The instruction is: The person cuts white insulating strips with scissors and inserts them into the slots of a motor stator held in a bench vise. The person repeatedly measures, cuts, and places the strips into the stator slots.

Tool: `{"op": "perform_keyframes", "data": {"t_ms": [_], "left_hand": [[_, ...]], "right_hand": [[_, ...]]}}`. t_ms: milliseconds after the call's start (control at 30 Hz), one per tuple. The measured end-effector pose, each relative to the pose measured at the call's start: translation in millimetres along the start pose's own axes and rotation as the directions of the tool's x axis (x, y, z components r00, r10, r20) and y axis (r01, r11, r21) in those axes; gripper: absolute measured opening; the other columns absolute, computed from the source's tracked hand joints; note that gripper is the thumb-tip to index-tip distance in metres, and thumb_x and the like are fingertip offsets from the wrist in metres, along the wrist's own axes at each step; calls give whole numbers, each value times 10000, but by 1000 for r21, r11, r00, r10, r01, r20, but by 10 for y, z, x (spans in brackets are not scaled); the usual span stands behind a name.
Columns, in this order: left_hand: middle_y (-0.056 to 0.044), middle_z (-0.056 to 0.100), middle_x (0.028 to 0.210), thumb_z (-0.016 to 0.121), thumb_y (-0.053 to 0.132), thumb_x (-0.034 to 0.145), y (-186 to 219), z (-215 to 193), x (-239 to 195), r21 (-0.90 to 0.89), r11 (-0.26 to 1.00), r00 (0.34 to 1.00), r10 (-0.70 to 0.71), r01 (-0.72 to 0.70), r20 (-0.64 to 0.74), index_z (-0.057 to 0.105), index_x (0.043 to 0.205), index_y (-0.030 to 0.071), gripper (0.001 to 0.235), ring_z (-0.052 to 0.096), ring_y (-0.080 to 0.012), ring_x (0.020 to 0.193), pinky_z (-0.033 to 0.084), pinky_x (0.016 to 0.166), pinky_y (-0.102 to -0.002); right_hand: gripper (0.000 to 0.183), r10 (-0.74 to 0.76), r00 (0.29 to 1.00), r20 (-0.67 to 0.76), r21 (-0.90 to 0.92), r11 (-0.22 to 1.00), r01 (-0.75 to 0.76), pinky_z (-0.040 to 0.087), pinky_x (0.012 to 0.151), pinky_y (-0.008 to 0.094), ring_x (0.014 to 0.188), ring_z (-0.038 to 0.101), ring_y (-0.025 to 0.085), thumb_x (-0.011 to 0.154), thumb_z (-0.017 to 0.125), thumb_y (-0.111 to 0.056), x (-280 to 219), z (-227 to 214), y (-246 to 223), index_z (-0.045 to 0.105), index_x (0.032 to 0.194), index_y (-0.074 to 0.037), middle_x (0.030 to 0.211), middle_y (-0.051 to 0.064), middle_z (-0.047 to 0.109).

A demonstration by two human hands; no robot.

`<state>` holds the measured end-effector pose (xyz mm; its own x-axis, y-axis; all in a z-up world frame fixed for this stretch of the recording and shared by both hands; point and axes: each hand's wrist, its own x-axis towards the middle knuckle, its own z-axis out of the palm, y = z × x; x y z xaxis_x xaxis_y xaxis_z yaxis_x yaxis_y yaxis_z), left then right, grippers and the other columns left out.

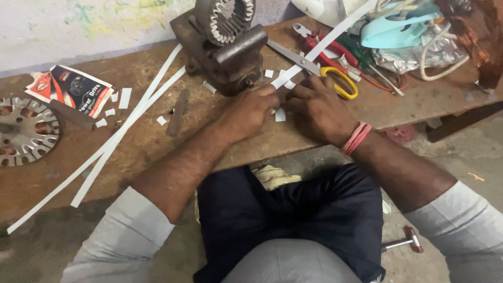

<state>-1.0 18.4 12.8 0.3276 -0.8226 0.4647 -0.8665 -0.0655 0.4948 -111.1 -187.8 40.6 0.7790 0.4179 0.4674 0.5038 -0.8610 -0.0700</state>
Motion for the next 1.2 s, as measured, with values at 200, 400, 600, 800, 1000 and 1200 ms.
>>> {"op": "perform_keyframes", "data": {"t_ms": [200, 400, 600, 800, 1000, 1200], "left_hand": [[-179, 538, 1085, 610, 3, 812, 90, -25, -38, 62, 992, 990, -114, 109, 83, 660, 914, -6, 114, 554, -362, 1115, 479, 960, -474], [-181, 519, 1099, 612, 32, 828, 209, -7, -35, 56, 981, 980, -189, 185, 62, 718, 996, -16, 205, 534, -352, 1150, 459, 1012, -465], [-147, 577, 1110, 714, 132, 872, 254, 57, -52, 31, 951, 951, -309, 308, 14, 743, 1002, 6, 184, 566, -318, 1137, 466, 1009, -439], [-120, 626, 1057, 807, 198, 828, 275, 143, 34, 27, 901, 900, -432, 434, -55, 763, 925, 34, 196, 606, -298, 1090, 495, 960, -429], [-131, 651, 1028, 857, 303, 777, 420, 195, 105, 170, 847, 862, -477, 503, -172, 744, 865, 35, 304, 622, -352, 1028, 504, 878, -478], [-195, 647, 1067, 839, 316, 769, 505, 292, 144, 259, 853, 871, -364, 454, -329, 727, 996, 5, 402, 599, -396, 1044, 484, 870, -518]], "right_hand": [[131, 13, 992, 129, 17, 1000, -15, 433, 752, 498, 954, 569, 364, 745, 768, -161, 11, -52, 131, 773, 873, -132, 1025, 130, 671], [246, 188, 959, -210, 108, 980, -168, 518, 836, 504, 946, 659, 426, 877, 747, -174, 425, 168, 726, 727, 1067, -18, 989, 215, 710], [147, 249, 967, 48, -226, 946, -232, 515, 803, 524, 879, 681, 432, 874, 771, -165, 755, 505, 866, 726, 970, -64, 869, 217, 722], [292, 319, 948, 0, -1, 948, -319, 543, 776, 513, 869, 693, 431, 722, 765, -116, 881, 123, 840, 721, 998, -32, 913, 222, 716], [179, 292, 949, -123, 86, 955, -282, 545, 772, 482, 856, 704, 408, 1040, 615, -48, 671, -750, 649, 702, 1184, 13, 934, 211, 712], [147, 417, 880, 227, 279, 838, -469, 577, 678, 406, 689, 749, 321, 982, 623, -131, 314, -818, 378, 711, 1067, -48, 811, 172, 743]]}}
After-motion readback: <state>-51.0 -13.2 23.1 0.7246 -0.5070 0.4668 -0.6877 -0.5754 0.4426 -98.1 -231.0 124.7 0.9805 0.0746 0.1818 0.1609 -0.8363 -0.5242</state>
